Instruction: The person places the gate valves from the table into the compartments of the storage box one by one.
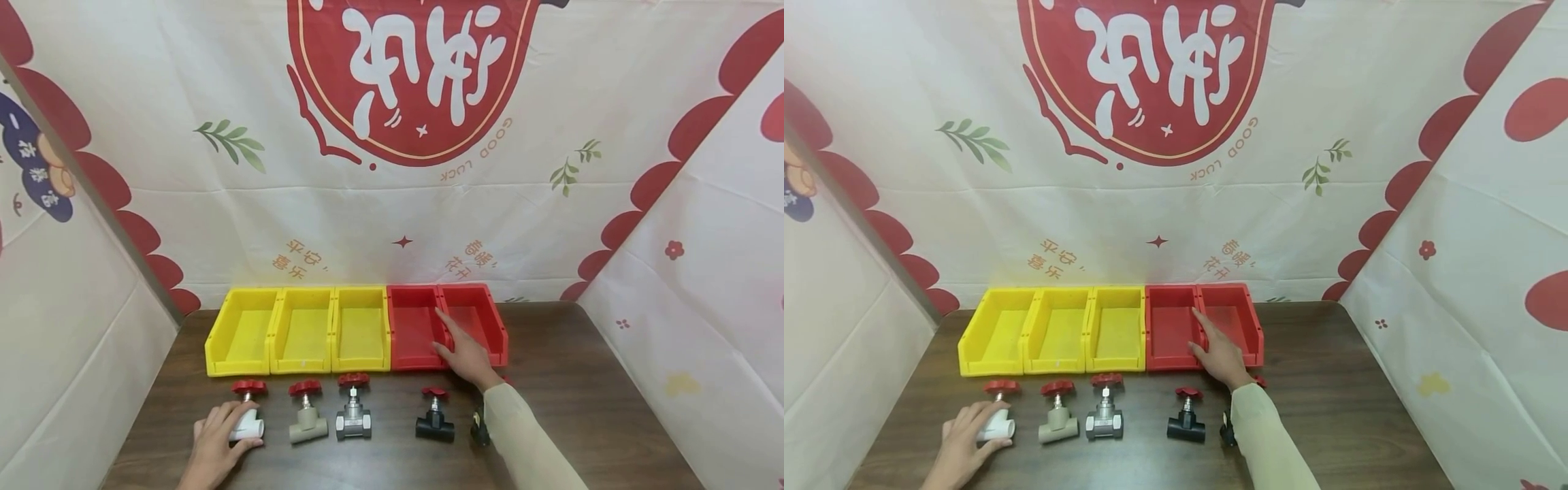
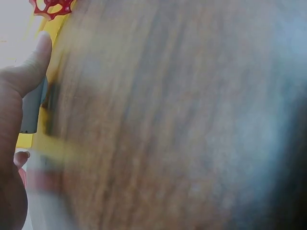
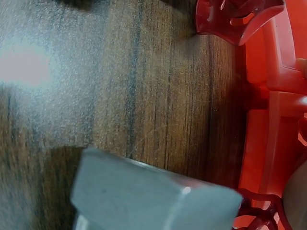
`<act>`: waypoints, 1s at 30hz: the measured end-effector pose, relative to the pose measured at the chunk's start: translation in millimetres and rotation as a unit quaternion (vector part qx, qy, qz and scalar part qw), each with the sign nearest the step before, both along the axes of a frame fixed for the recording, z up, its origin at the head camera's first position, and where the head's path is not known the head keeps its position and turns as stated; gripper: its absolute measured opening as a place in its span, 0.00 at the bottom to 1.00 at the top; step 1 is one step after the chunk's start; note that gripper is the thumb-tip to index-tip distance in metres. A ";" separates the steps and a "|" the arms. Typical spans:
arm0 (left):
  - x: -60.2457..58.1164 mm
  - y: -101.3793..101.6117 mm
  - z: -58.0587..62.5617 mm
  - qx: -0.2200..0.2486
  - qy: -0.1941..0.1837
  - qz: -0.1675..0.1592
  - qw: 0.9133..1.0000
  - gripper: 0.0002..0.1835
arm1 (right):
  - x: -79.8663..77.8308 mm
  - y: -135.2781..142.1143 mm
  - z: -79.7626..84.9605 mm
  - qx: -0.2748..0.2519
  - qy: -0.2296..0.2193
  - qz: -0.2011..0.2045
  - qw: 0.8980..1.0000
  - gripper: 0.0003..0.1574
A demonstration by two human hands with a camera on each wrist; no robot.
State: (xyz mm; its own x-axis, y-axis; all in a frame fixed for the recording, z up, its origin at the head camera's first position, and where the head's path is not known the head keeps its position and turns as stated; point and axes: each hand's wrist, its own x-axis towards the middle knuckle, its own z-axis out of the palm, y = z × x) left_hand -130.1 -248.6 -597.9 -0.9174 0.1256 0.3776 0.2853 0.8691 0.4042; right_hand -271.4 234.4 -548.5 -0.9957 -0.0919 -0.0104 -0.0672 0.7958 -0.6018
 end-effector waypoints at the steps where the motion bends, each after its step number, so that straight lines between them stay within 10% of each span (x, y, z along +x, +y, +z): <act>1: 0.0 0.0 0.3 0.000 0.003 -0.001 1.000 0.34 | -0.3 0.1 -0.4 0.001 0.000 0.000 1.000 0.57; 30: -35.7 -24.0 43.4 0.012 0.081 -0.026 0.996 0.38 | 0.9 -1.6 -1.9 -0.001 0.002 -0.012 1.000 0.57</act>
